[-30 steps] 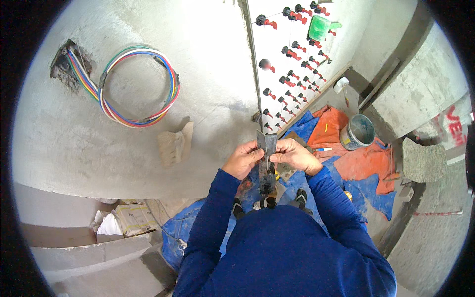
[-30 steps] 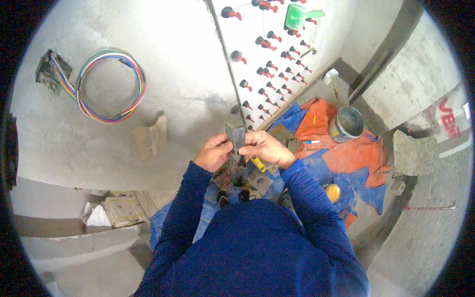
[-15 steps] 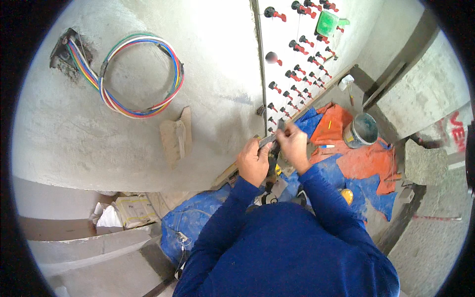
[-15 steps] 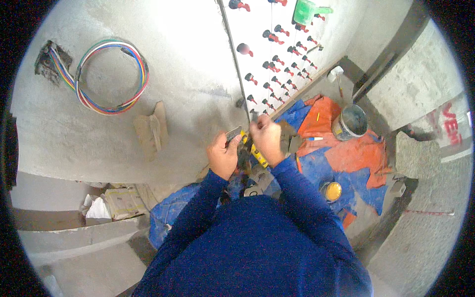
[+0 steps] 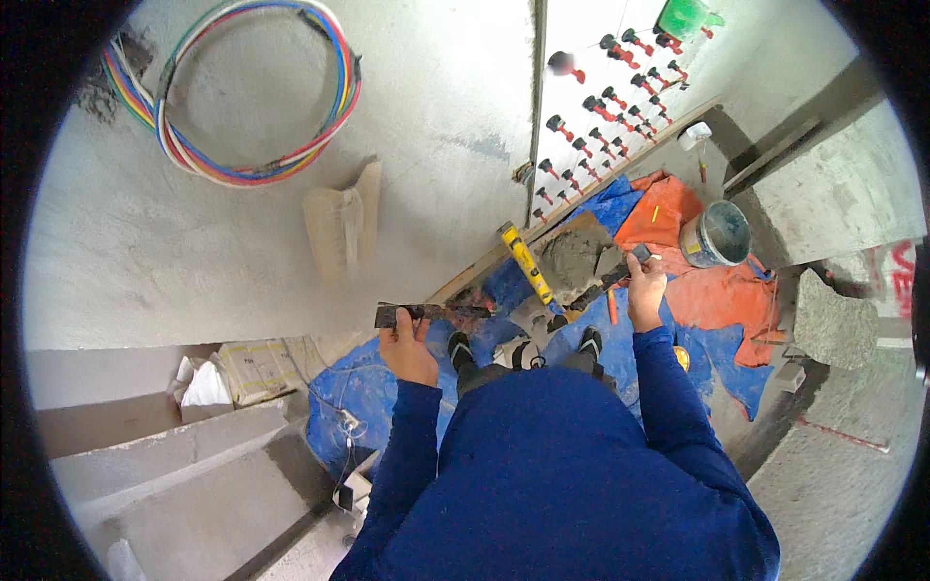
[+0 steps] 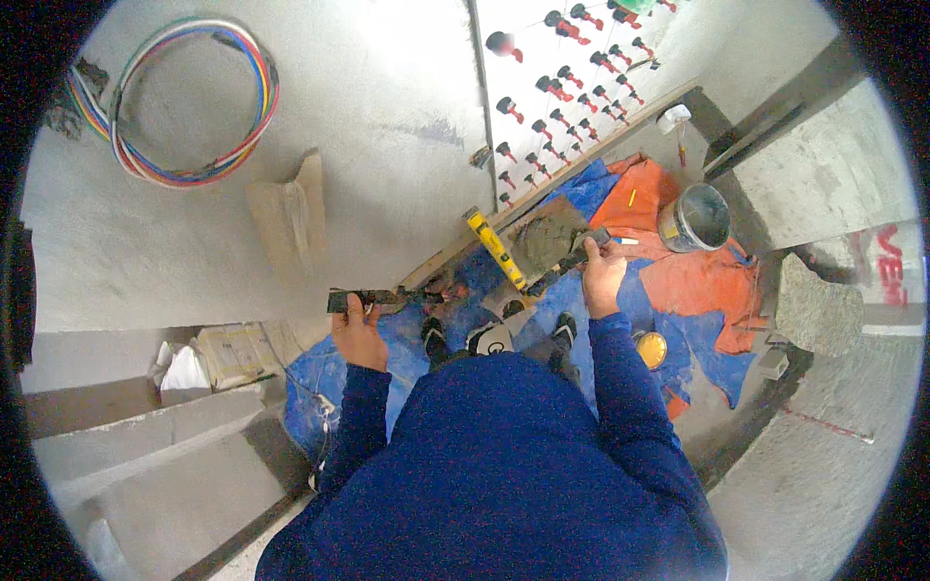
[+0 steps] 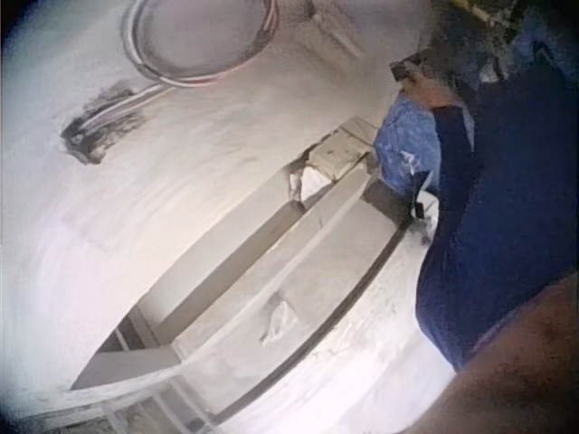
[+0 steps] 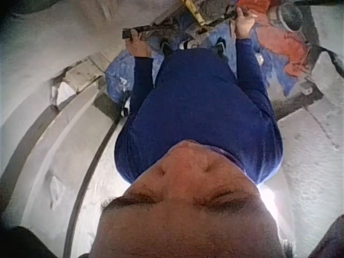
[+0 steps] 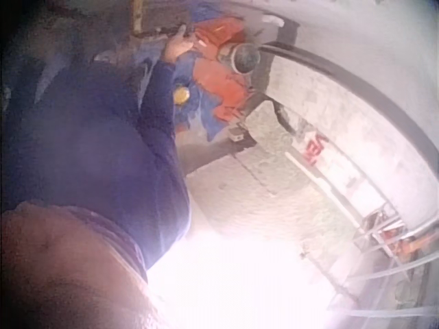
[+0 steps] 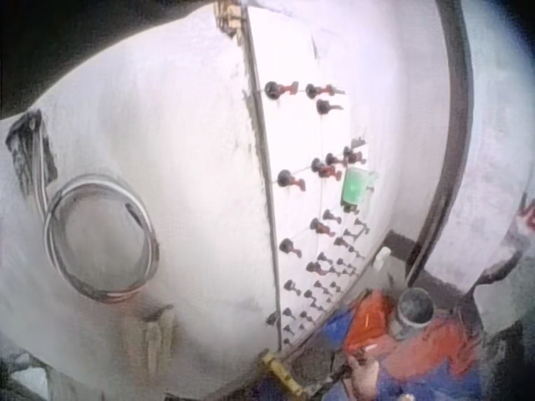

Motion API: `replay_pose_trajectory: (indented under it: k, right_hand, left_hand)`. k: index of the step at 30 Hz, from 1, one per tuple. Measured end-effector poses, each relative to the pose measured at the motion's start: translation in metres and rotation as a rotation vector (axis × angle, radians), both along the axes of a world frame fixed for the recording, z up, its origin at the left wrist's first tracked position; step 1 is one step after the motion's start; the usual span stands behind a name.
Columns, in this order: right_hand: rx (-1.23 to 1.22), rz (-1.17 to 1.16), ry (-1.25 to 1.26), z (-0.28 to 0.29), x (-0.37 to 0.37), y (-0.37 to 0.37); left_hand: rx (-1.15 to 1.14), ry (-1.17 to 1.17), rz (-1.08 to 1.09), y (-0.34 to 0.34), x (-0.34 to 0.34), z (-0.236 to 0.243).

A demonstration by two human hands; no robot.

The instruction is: The person installs white ceramic tiles on a wall using tile leveling clips and wedges. They use a spirit level to check alignment, insert wooden shims to adjust spacing, and apply adhesive with a trowel. The person repeatedly checks and adjusts tile positions to ensure even alignment.

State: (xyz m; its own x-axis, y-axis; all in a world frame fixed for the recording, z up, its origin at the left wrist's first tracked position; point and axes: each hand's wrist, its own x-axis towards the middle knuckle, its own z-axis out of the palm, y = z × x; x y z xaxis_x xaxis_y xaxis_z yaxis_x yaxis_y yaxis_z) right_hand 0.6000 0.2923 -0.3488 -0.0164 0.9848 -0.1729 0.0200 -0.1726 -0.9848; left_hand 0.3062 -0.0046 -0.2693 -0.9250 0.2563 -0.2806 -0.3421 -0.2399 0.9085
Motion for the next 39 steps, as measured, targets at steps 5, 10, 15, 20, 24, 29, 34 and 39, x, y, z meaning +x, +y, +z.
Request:
replay_pose_trajectory:
  k: [5,10,15,20,24,29,34,39]
  right_hand:
    - [0.039,0.282,-0.301,-0.032,-0.022,-0.032]
    - [-0.087,0.560,-0.431,-0.034,-0.088,-0.071]
    - [0.321,0.912,-0.393,0.040,-0.123,-0.084]
    - [0.336,1.221,-0.334,0.116,-0.147,-0.097]
    - [0.342,1.202,-0.324,0.153,-0.135,-0.083]
    - [0.418,1.279,-0.336,0.186,-0.118,-0.063]
    - [0.121,1.327,0.018,0.206,-0.106,-0.057]
    - [-0.173,1.377,0.222,0.222,-0.100,-0.055]
  left_hand:
    - [-0.064,-0.081,0.164,-0.031,-0.004,-0.027]
    - [-0.064,-0.101,0.042,-0.030,0.003,-0.023]
    - [-0.064,-0.133,-0.133,0.001,0.022,0.002]
    - [0.002,-0.226,-0.431,0.037,0.031,0.033]
    - [-0.227,-0.130,-0.606,0.047,0.014,0.060]
    - [-0.218,-0.024,-0.888,0.062,0.015,0.086]
    - [0.038,-0.224,-1.023,0.070,0.012,0.101]
    - [0.228,-0.325,-1.132,0.075,0.010,0.100]
